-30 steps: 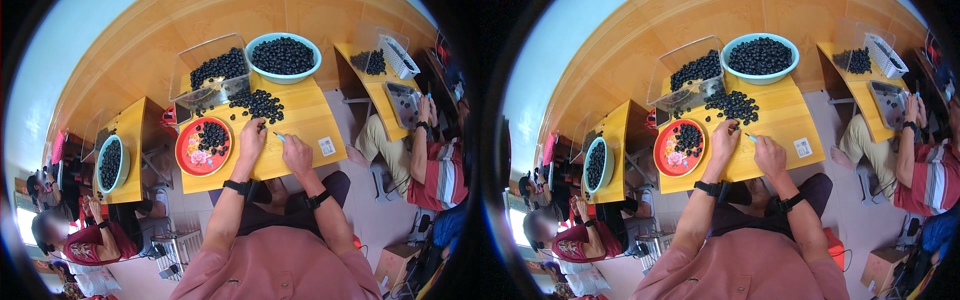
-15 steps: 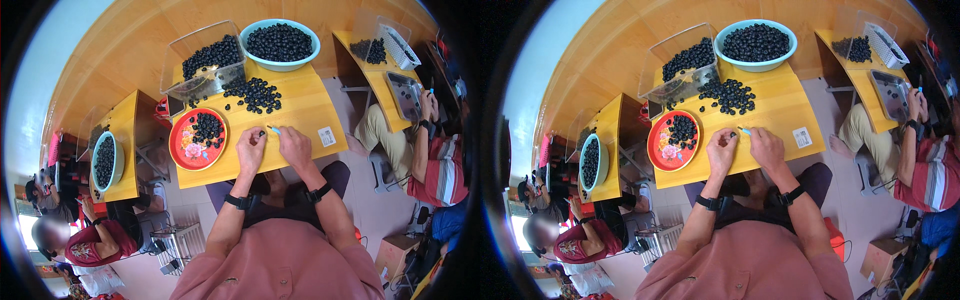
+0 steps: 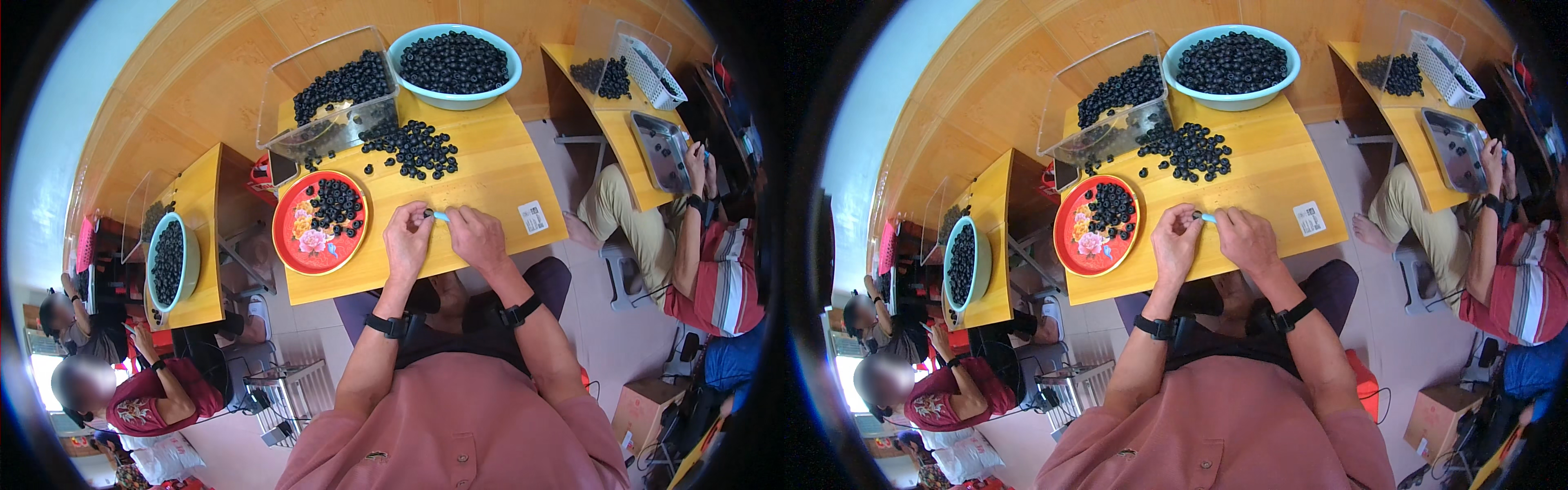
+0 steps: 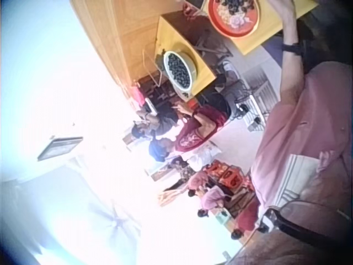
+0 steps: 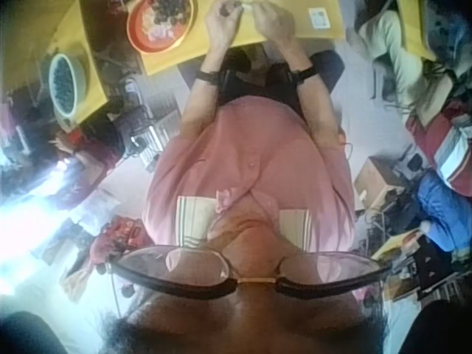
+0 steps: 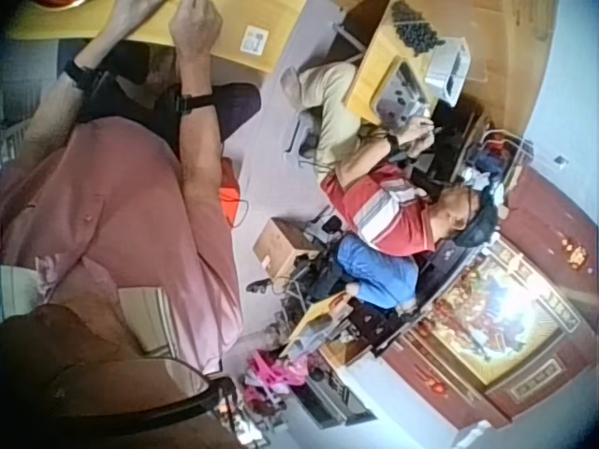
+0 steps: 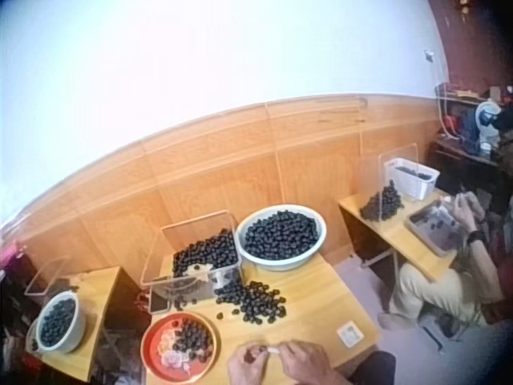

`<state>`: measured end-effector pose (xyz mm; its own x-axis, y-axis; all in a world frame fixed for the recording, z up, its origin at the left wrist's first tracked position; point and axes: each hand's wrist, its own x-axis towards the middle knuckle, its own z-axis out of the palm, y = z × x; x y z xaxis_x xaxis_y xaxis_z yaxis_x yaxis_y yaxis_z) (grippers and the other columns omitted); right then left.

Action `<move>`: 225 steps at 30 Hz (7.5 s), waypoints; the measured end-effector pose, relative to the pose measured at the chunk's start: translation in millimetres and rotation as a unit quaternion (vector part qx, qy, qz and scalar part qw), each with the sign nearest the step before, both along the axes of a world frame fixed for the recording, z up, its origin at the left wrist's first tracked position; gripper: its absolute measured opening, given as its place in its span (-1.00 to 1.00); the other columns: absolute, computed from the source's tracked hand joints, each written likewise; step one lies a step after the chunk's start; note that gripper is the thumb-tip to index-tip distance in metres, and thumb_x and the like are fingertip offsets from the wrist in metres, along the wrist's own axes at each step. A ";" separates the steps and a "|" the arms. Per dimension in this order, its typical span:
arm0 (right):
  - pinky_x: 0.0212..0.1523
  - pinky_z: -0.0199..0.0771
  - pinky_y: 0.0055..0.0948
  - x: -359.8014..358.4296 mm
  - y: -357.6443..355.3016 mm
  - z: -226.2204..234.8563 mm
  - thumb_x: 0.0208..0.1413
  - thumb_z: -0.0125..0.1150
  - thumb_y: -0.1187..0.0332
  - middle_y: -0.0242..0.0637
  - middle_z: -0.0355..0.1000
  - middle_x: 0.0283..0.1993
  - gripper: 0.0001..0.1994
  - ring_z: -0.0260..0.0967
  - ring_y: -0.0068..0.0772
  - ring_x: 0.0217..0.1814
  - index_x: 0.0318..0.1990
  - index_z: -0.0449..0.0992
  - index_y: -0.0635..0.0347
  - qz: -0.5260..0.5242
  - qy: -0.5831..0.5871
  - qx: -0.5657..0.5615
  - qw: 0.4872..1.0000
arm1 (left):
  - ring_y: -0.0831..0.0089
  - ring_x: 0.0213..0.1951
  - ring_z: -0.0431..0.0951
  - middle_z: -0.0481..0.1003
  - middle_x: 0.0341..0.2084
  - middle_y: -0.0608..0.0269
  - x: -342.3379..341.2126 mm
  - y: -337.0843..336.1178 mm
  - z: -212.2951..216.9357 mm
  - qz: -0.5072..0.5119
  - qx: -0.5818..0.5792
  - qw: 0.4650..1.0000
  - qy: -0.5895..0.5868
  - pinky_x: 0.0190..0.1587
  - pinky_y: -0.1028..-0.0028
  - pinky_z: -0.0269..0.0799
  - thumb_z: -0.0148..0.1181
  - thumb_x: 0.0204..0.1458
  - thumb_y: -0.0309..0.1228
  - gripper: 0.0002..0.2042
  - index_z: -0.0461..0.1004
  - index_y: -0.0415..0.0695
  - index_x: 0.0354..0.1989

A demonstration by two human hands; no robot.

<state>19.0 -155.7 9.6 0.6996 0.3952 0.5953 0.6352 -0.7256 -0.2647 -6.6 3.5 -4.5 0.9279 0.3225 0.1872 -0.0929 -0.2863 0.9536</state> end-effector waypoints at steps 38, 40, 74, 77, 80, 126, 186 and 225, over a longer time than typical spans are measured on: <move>-0.41 0.57 -0.20 6.6 -1.3 -6.8 0.15 0.15 0.44 -0.24 0.47 -0.41 -0.95 0.56 -0.16 -0.38 -0.27 0.53 0.13 -0.045 0.019 -0.011 0.999 | 0.38 -0.32 0.55 0.53 -0.38 0.17 -18.1 78.0 49.0 0.147 0.160 0.972 -0.094 -0.19 0.42 0.49 0.36 0.02 -0.62 -0.85 0.63 -0.22 -0.21; -0.42 0.58 -0.19 7.7 -0.2 -6.1 0.16 0.15 0.44 -0.24 0.46 -0.41 -0.95 0.56 -0.16 -0.39 -0.27 0.53 0.13 -0.036 0.020 -0.005 0.999 | 0.32 -0.26 0.65 0.59 -0.29 0.13 -9.1 107.7 53.1 0.152 0.202 0.967 -0.022 -0.18 0.34 0.55 0.37 0.07 -0.55 -0.79 0.62 -0.22 -0.11; -0.44 0.56 -0.18 5.3 0.7 -6.6 0.15 0.16 0.43 -0.23 0.42 -0.45 -0.97 0.54 -0.16 -0.42 -0.30 0.51 0.14 -0.069 0.021 -0.012 0.997 | 0.54 -0.26 0.57 0.52 -0.21 0.22 5.2 5.4 4.2 0.002 -0.026 0.999 0.023 -0.15 0.54 0.52 0.32 0.08 -0.67 -0.75 0.63 -0.30 -0.05; -0.44 0.56 -0.19 4.5 -0.4 -6.4 0.15 0.16 0.43 -0.24 0.42 -0.44 -0.97 0.54 -0.17 -0.41 -0.30 0.50 0.14 -0.075 0.030 -0.015 0.997 | 0.55 -0.29 0.56 0.53 -0.25 0.20 5.5 3.0 -0.5 0.001 0.013 1.000 -0.006 -0.19 0.54 0.51 0.33 0.08 -0.67 -0.73 0.62 -0.29 -0.02; -0.44 0.55 -0.19 2.9 1.0 -4.3 0.15 0.16 0.43 -0.24 0.41 -0.45 -0.97 0.54 -0.18 -0.41 -0.30 0.50 0.15 -0.076 0.026 -0.019 0.997 | 0.53 -0.33 0.56 0.54 -0.29 0.20 4.4 0.5 -5.2 0.020 -0.041 0.999 -0.008 -0.22 0.52 0.52 0.34 0.07 -0.67 -0.72 0.61 -0.28 -0.02; -0.46 0.54 -0.25 1.0 -0.3 -2.8 0.12 0.23 0.39 -0.28 0.37 -0.49 -0.91 0.52 -0.25 -0.44 -0.24 0.57 0.15 -0.006 -0.007 -0.021 1.000 | 0.63 -0.34 0.53 0.56 -0.35 0.29 1.6 -3.0 4.6 0.005 -0.031 0.999 0.019 -0.21 0.58 0.51 0.36 0.04 -0.68 -0.70 0.50 -0.32 -0.05; -0.42 0.58 -0.19 3.7 0.1 -5.3 0.12 0.18 0.44 -0.23 0.44 -0.43 -0.93 0.56 -0.17 -0.38 -0.26 0.56 0.14 -0.070 0.026 -0.016 0.997 | 0.58 -0.25 0.56 0.50 -0.17 0.24 2.1 2.1 2.3 0.016 -0.079 0.997 -0.007 -0.17 0.58 0.53 0.35 0.08 -0.64 -0.78 0.63 -0.29 -0.08; -0.46 0.56 -0.20 4.5 1.7 -1.4 0.15 0.20 0.38 -0.25 0.42 -0.47 -0.94 0.55 -0.19 -0.42 -0.29 0.52 0.13 -0.040 0.032 -0.024 0.998 | 0.56 -0.25 0.61 0.59 -0.28 0.19 -4.8 -10.3 1.0 0.026 -0.065 0.997 -0.031 -0.15 0.55 0.59 0.33 0.09 -0.68 -0.72 0.45 -0.26 -0.04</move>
<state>23.4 -154.0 8.2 0.7661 0.3635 0.5301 0.5578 -0.7858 -0.2672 -11.4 -6.8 -3.6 0.8977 0.3944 0.1965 -0.1406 -0.1663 0.9760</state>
